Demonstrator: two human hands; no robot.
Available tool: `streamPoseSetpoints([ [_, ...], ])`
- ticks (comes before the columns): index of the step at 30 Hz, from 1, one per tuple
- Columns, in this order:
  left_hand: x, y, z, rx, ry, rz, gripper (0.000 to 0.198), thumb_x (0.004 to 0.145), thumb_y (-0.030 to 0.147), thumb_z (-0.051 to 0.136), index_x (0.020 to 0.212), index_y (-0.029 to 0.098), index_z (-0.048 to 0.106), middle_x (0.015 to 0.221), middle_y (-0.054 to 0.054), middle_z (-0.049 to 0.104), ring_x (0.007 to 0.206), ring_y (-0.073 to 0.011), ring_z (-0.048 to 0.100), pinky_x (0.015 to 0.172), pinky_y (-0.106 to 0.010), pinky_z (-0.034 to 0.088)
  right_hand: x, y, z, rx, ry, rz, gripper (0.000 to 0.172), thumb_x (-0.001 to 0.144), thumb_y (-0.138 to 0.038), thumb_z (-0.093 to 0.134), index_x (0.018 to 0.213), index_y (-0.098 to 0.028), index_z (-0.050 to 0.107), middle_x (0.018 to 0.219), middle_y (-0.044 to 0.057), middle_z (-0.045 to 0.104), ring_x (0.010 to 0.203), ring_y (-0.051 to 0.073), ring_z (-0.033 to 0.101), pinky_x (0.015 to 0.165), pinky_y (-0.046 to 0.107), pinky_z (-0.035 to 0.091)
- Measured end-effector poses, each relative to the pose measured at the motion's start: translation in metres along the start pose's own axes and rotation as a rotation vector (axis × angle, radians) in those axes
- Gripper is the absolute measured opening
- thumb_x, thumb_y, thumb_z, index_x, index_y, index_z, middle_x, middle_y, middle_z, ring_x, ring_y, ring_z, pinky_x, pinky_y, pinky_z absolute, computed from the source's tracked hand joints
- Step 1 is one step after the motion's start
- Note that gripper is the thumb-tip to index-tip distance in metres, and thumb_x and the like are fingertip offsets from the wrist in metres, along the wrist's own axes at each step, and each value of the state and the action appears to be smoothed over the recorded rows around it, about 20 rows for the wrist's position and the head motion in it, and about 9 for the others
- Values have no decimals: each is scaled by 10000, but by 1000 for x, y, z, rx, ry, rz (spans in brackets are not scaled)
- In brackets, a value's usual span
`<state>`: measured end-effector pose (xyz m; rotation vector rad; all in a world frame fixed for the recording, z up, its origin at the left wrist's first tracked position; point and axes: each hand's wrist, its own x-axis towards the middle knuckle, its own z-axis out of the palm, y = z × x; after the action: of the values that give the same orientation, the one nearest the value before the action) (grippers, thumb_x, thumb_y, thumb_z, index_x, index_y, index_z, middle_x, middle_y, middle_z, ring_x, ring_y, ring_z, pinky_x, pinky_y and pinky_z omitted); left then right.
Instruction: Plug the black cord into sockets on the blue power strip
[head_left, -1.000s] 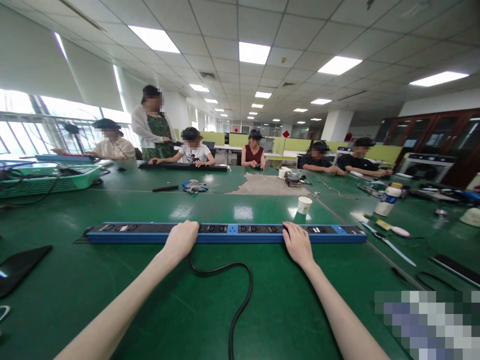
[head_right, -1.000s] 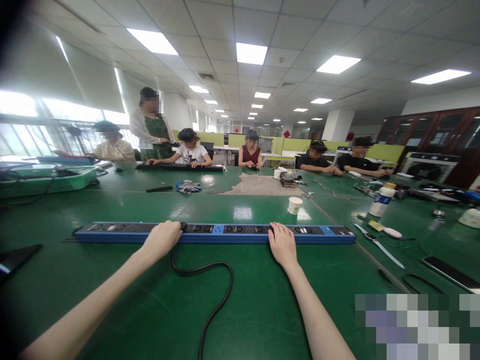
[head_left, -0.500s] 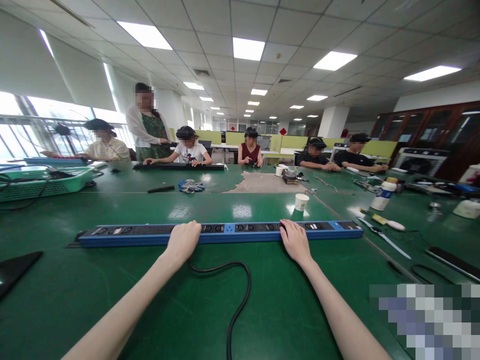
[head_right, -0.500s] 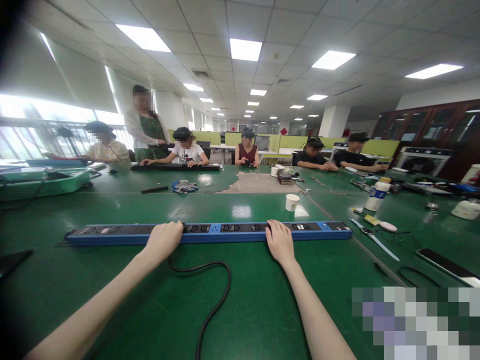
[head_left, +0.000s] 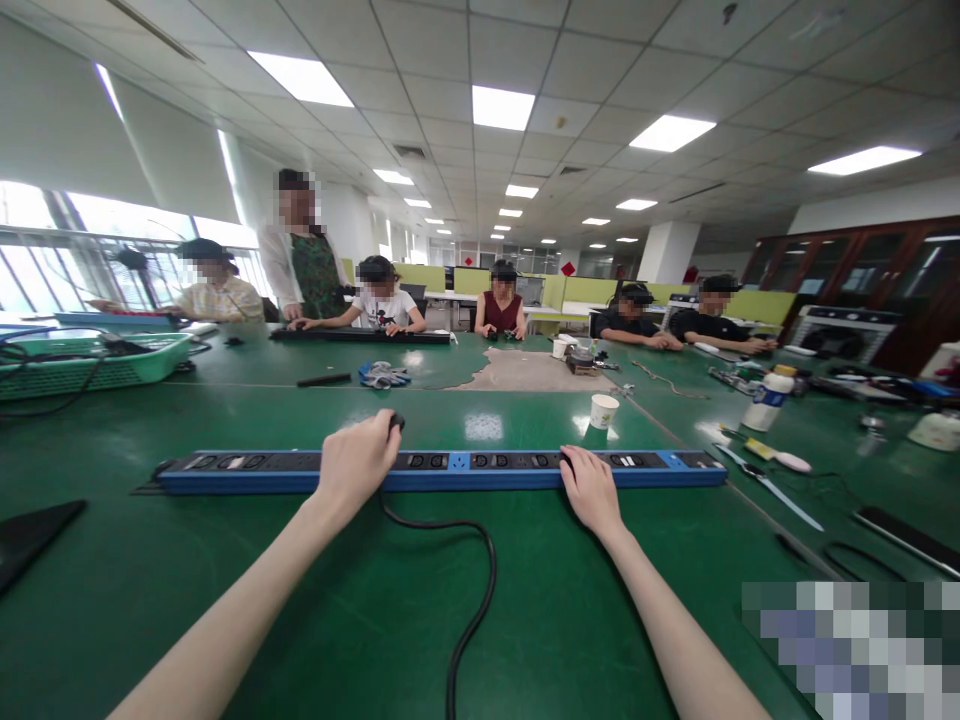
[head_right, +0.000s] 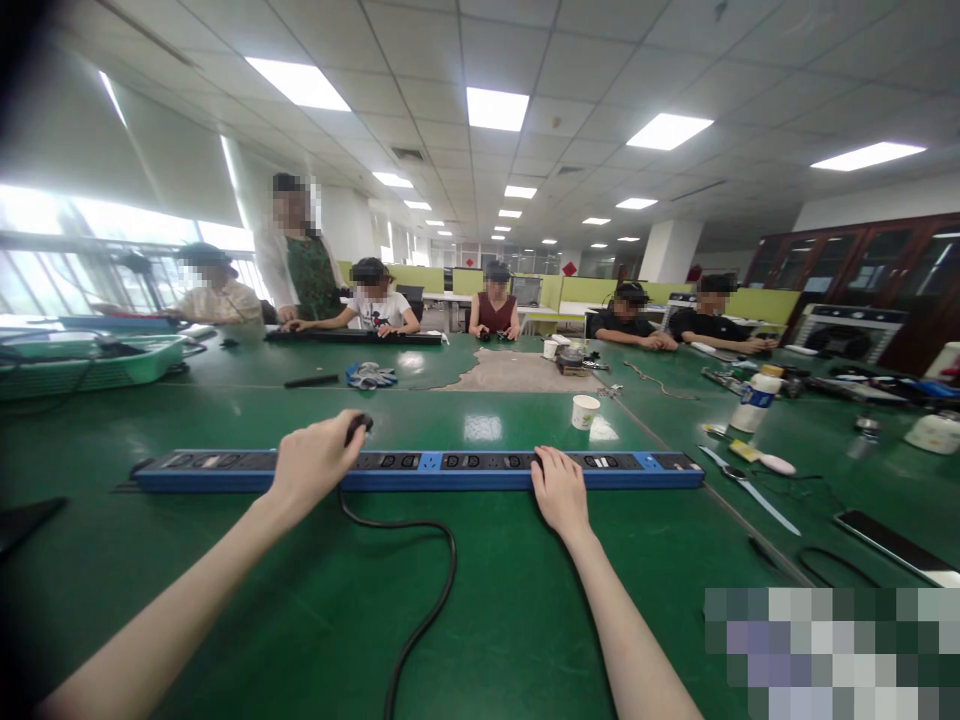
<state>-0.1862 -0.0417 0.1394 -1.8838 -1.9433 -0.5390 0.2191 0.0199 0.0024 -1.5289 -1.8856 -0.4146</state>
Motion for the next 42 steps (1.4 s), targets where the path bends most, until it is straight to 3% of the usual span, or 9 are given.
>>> streamPoseSetpoints([
  [2, -1, 12, -18, -81, 104, -15, 477, 1059, 453, 353, 1409, 212, 570, 1150, -140, 755, 990, -326, 720, 785, -342, 480, 0, 0, 0, 3, -2, 4, 451, 1082, -388, 318, 1375, -251, 633, 1413, 75, 652, 1347, 234, 532, 1128, 422, 363],
  [5, -7, 32, -22, -185, 85, 54, 446, 1062, 461, 394, 1387, 223, 587, 1222, -104, 743, 1015, -283, 717, 795, -308, 481, -1, -1, -1, 2, -6, 5, 460, 1081, -382, 308, 1376, -246, 634, 1418, 84, 648, 1350, 240, 529, 1128, 428, 362],
  [9, -14, 54, 11, -227, -61, 126, 326, 1049, 400, 466, 1179, 202, 690, 1077, -99, 776, 980, -254, 730, 814, -298, 492, -1, -3, -4, -1, -6, 4, 459, 1072, -367, 315, 1374, -246, 639, 1411, 92, 652, 1342, 245, 536, 1126, 438, 366],
  [13, -17, 75, 45, -200, -119, 164, 323, 1060, 353, 443, 1186, 189, 691, 1038, -122, 778, 978, -257, 743, 829, -306, 501, -1, -2, -5, 21, 3, 4, 460, 1072, -374, 312, 1367, -246, 641, 1403, 94, 656, 1336, 248, 539, 1124, 437, 365],
  [20, -24, 110, 63, -40, -172, 174, 395, 1043, 181, 361, 1297, 84, 648, 964, -200, 761, 927, -305, 760, 801, -360, 536, -2, 1, -4, 26, 1, 10, 464, 1079, -388, 309, 1371, -239, 638, 1409, 90, 651, 1337, 247, 533, 1130, 430, 356],
  [27, -31, 119, 61, 32, -168, 157, 549, 967, 37, 360, 1489, 16, 531, 1026, -259, 752, 911, -285, 765, 788, -348, 550, -3, 0, -3, 24, 8, 7, 463, 1071, -380, 320, 1372, -239, 643, 1401, 97, 656, 1334, 255, 537, 1130, 438, 355],
  [34, -28, 106, 53, 5, -97, 230, 468, 983, 91, 402, 1401, 84, 614, 944, -164, 780, 889, -244, 761, 1202, -504, 281, -3, 2, -4, 25, -2, 3, 473, 1076, -387, 302, 1384, -252, 635, 1416, 87, 650, 1350, 249, 532, 1137, 441, 359],
  [39, -15, 98, 41, -126, -180, 155, 317, 1043, 245, 388, 1199, 132, 640, 1016, -171, 744, 986, -282, 732, 924, -383, 495, -2, 2, -5, 24, -7, 14, 470, 1074, -382, 307, 1382, -254, 637, 1415, 85, 651, 1351, 247, 536, 1140, 443, 363],
  [42, -9, 98, 22, -214, -42, 77, 379, 1071, 297, 345, 1370, 157, 532, 1145, -167, 725, 986, -274, 729, 810, -330, 512, -2, 2, -5, 26, -1, 10, 468, 1074, -380, 307, 1377, -254, 639, 1414, 86, 653, 1353, 246, 538, 1141, 445, 364],
])
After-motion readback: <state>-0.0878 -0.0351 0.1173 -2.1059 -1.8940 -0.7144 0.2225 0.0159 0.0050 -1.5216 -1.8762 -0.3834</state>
